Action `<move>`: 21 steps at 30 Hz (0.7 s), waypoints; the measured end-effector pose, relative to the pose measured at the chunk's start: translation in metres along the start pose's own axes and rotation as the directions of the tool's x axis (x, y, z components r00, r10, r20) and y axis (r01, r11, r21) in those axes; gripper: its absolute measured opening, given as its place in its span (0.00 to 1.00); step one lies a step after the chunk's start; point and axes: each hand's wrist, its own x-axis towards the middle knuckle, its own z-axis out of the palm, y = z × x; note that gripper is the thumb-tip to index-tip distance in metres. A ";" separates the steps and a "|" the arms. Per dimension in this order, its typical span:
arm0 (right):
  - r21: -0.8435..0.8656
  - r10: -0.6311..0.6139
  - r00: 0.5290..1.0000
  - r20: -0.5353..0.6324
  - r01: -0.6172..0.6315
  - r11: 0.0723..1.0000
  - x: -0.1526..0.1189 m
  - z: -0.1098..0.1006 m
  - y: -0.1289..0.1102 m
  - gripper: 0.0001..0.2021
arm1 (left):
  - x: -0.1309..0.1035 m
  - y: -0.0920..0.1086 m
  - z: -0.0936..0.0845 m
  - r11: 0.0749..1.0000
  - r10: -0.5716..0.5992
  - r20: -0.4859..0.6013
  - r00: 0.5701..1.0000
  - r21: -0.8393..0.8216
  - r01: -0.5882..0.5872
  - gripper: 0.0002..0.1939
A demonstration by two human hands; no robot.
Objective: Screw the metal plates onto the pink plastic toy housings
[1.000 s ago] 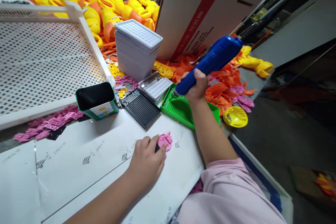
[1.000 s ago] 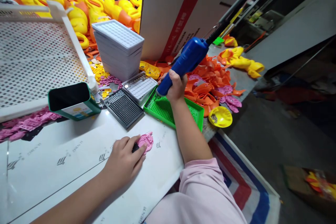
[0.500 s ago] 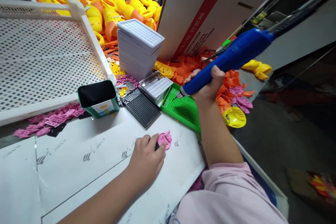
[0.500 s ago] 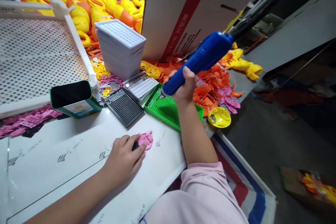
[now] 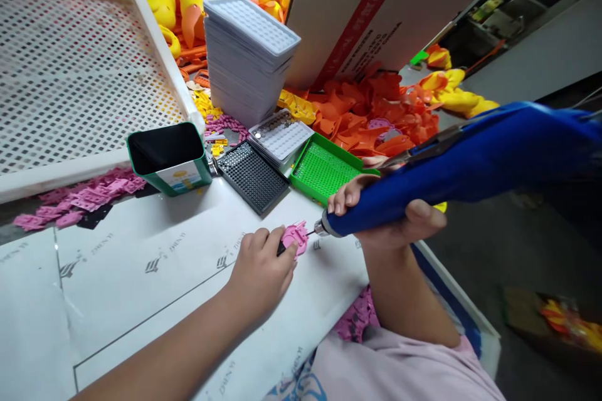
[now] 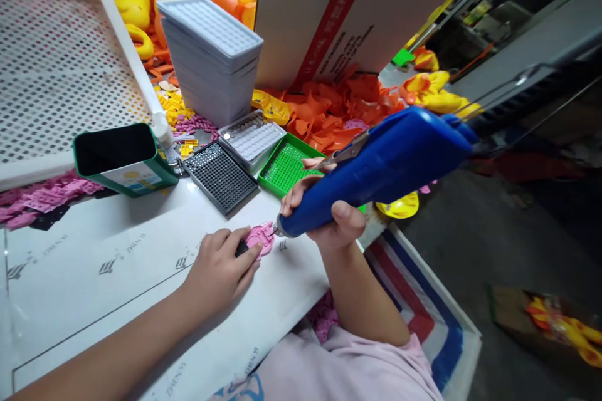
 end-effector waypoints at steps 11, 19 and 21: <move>0.013 0.031 0.999 -0.021 -0.031 0.999 -0.002 -0.005 0.011 0.18 | 0.000 0.001 0.000 1.000 -0.010 -0.013 1.000 0.012 0.010 0.10; -0.095 -0.147 0.978 0.148 0.162 0.982 -0.012 0.002 0.011 0.21 | -0.001 0.006 0.002 0.998 -0.042 -0.019 0.999 0.047 0.042 0.09; -0.123 -0.164 0.974 0.155 0.184 0.975 -0.016 0.004 0.012 0.21 | 0.000 0.008 0.002 0.998 -0.045 -0.017 0.999 0.051 0.046 0.09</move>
